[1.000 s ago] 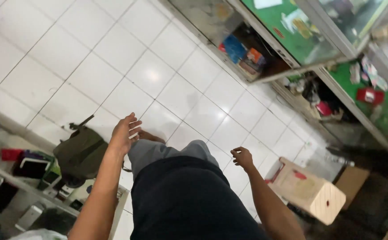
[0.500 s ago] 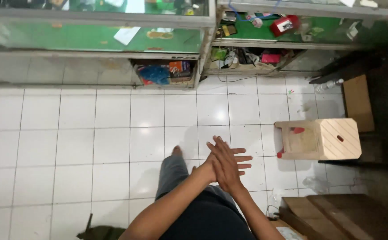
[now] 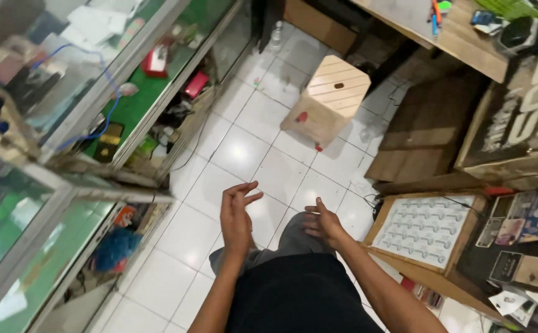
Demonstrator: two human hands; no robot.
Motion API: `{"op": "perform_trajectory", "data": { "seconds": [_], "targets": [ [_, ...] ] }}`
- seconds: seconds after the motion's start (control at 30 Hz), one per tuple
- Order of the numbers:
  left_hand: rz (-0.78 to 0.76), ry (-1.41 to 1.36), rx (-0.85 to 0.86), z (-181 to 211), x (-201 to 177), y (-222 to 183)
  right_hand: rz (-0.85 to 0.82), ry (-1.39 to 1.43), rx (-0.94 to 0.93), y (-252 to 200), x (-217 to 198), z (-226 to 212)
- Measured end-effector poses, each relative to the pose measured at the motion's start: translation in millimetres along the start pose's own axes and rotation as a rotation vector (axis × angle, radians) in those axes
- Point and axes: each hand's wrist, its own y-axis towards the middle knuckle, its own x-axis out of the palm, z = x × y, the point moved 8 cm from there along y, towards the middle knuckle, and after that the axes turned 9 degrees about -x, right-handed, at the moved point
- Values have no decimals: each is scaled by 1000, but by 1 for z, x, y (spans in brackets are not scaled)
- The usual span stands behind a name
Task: Organizing and transporting multiple smartphones in a repair shop environment, followed by inspecting components at a workbench.
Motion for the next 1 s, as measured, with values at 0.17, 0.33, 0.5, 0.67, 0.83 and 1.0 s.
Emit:
{"op": "perform_trajectory", "data": {
  "seconds": [0.17, 0.33, 0.5, 0.67, 0.83, 1.0],
  "targets": [
    [-353, 837, 808, -6, 114, 37, -180, 854, 99, -11, 57, -113],
    [-551, 1318, 755, -37, 167, 128, -331, 1299, -16, 32, 17, -197],
    [-316, 1328, -44, -78, 113, 287, -15, 1200, -18, 104, -101, -217],
    [122, 1550, -429, -103, 0, 345, 280, 1203, -13, 162, -219, -225],
    [144, 1794, -898, -148, -25, 374, 431, 1241, 107, 221, -277, -204],
    [102, 1155, -554, -95, 84, 437, 440, 1262, 239, 268, -283, -220]
  ]
}}
